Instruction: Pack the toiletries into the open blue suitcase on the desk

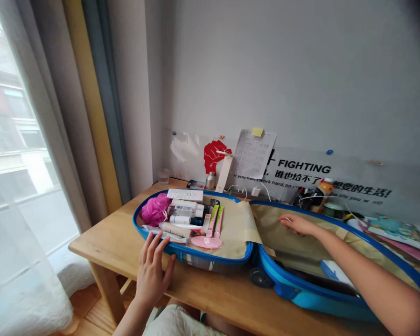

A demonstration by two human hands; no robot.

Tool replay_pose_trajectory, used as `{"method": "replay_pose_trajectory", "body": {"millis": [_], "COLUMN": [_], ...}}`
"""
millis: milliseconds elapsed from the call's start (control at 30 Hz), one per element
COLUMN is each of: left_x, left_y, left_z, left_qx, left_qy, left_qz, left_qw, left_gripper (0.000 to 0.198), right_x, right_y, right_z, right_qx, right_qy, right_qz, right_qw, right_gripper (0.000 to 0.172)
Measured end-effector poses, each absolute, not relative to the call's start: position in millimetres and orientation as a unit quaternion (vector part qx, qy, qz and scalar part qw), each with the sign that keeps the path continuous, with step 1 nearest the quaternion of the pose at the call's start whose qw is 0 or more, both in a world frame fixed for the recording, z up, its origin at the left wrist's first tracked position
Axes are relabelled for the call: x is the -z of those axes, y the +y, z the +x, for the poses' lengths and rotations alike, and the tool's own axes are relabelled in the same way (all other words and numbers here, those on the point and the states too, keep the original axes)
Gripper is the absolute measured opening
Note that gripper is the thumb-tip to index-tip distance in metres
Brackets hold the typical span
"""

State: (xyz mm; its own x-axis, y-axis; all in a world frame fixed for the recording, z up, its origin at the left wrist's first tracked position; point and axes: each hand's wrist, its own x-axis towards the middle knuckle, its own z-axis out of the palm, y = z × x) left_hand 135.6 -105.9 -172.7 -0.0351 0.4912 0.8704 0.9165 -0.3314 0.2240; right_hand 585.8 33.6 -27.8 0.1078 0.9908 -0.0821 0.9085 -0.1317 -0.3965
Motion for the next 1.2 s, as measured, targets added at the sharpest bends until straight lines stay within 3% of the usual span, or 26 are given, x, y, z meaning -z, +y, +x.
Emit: {"method": "replay_pose_trajectory", "body": {"millis": [133, 367, 600, 933, 1200], "left_x": [172.8, 172.6, 173.0, 175.0, 176.5], "left_y": [-106.2, -106.7, -106.6, -106.9, -105.9], "left_z": [135.3, 135.3, 135.5, 135.9, 134.7], "left_qx": [0.482, 0.480, 0.481, 0.479, 0.478], "left_qy": [-0.534, -0.537, -0.535, -0.543, -0.544], "left_qz": [-0.658, -0.657, -0.660, -0.657, -0.656], "left_qw": [0.221, 0.221, 0.218, 0.211, 0.211], "left_gripper": [0.045, 0.046, 0.047, 0.048, 0.049], "right_x": [-11.2, -39.2, -11.9, 23.1, 33.9], "right_y": [36.4, 45.9, 52.5, 51.3, 46.3], "right_z": [553.6, 450.2, 392.6, 399.4, 387.3], "right_qx": [-0.247, -0.355, -0.379, -0.334, -0.297], "right_qy": [-0.657, -0.727, -0.745, -0.764, -0.785], "right_qz": [-0.691, -0.562, -0.519, -0.527, -0.525], "right_qw": [0.171, 0.173, 0.180, 0.164, 0.142], "right_gripper": [0.043, 0.039, 0.017, 0.027, 0.022]}}
